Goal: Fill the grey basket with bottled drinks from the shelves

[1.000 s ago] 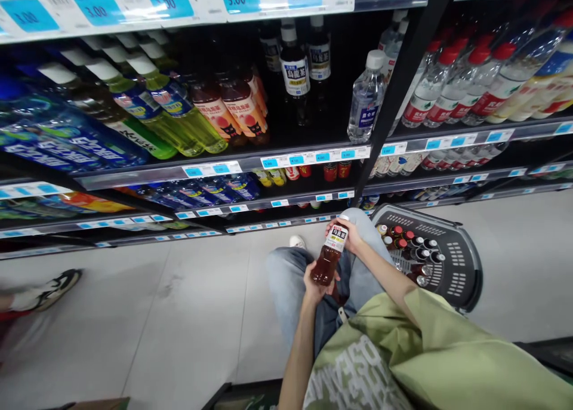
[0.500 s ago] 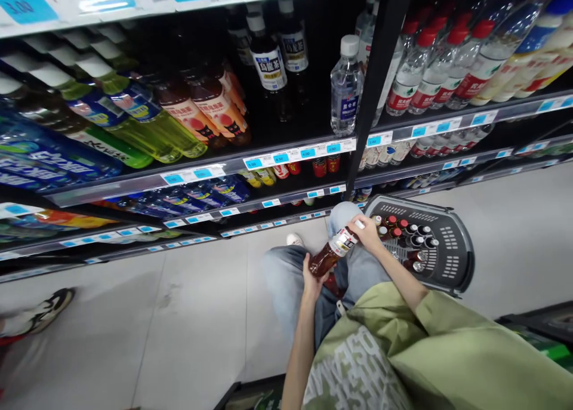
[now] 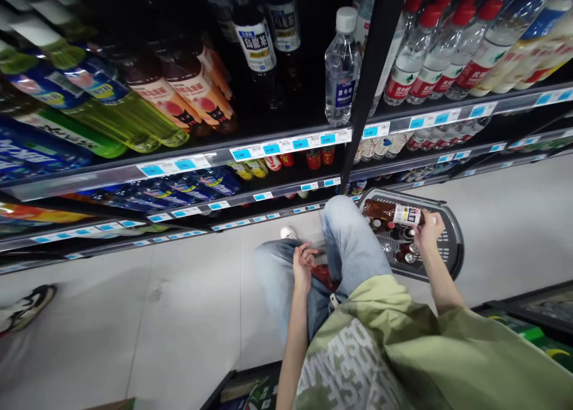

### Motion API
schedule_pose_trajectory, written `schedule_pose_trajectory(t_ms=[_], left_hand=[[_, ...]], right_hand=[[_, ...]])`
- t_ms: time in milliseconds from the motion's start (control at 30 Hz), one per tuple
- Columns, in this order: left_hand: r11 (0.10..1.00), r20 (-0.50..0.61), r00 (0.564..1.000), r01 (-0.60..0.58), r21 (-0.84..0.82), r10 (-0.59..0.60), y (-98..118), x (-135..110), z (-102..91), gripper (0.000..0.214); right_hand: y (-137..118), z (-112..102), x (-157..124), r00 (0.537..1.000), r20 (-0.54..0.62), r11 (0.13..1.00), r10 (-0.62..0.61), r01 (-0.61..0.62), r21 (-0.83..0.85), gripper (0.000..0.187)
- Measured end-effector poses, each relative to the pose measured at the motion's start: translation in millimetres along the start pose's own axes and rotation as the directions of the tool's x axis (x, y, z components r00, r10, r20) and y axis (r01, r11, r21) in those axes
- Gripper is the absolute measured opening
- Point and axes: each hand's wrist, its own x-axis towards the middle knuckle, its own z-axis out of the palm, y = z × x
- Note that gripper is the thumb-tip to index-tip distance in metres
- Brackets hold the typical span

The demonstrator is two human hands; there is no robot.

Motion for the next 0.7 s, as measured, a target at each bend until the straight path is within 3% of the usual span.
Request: schedule_pose_trajectory(t_ms=[100,200,300,433,567,700], left_hand=[[0.998,-0.007,0.999,0.042,0.036,-0.042,-1,0,3.1,0.046],[0.992,-0.023,0.995,0.094,0.085,-0.093,-3,-1,7.0,0.046],[0.979,-0.049,0.989,0.146,0.143,-0.140,-5,-1,9.3,0.047],[0.952,-0.073,0.981,0.192,0.240,-0.179,-8,0,7.4,0.049],[0.920,-0.068,0.975,0.222,0.323,-0.211,-11,4,2.1,0.053],[0.888,-0.057,0.968,0.248,0.387,-0.246,-15,11,-2.1,0.057]], right_hand=[[21,-29,23,0.983,-0.013,0.941,-0.183,0.171,-0.292,0.049],[49,-57,38,0.966,0.072,0.775,-0.247,0.241,-0.583,0.044],[81,-78,47,0.980,0.164,0.651,-0.117,0.200,-0.733,0.040],[124,-90,56,0.966,0.252,0.495,0.048,0.197,-0.846,0.033],[159,-92,68,0.961,0.224,0.367,0.159,0.153,-0.917,0.024],[181,-95,81,0.955,0.153,0.308,0.255,0.070,-0.949,0.022]])
